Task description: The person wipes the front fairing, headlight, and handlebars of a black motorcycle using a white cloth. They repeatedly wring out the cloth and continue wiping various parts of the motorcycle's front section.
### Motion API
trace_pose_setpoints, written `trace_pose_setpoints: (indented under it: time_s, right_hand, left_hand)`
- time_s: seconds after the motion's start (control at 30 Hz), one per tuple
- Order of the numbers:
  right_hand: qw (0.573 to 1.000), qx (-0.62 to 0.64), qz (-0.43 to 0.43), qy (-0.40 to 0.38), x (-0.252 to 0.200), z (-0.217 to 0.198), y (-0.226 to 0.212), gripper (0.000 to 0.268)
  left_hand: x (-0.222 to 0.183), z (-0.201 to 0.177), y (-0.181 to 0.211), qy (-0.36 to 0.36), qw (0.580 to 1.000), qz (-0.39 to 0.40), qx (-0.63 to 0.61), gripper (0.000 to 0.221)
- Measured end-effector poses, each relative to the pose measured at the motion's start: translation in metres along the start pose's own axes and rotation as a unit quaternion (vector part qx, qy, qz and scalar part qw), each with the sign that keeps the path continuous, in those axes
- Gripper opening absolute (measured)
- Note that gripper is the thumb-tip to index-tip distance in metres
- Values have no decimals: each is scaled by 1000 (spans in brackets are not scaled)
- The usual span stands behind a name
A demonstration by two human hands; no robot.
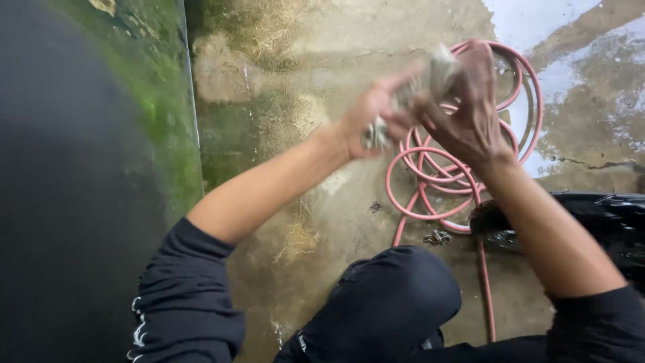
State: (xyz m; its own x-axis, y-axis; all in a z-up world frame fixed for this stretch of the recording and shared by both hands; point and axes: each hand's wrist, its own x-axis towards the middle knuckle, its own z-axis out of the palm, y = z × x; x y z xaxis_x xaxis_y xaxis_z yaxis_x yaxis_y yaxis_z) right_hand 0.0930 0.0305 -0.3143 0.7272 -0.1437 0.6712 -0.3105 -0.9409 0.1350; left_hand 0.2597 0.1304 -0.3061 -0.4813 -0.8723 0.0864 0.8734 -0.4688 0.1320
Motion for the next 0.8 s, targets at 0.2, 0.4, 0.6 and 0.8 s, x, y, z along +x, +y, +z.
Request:
trace_pose_setpoints:
  time_s: [0.2,0.4,0.6,0.8]
  right_hand:
    - [961,34,-268,56,61,-61,-30,38]
    - [961,-185,-181,-98,30,-25,-46,19]
    - [961,-216,-53,-166,30,-15,-51,20]
    - [979,23,52,-197,43,-20,-34,27]
  left_hand:
    - [-17,29,-18,85,966,-237,-63,31]
    - [-4,6,-16,430,811,-85,389,43]
    - [1,-11,-13,327,605,113,717,44]
    - [7,7,-17,304,658,208,657,52]
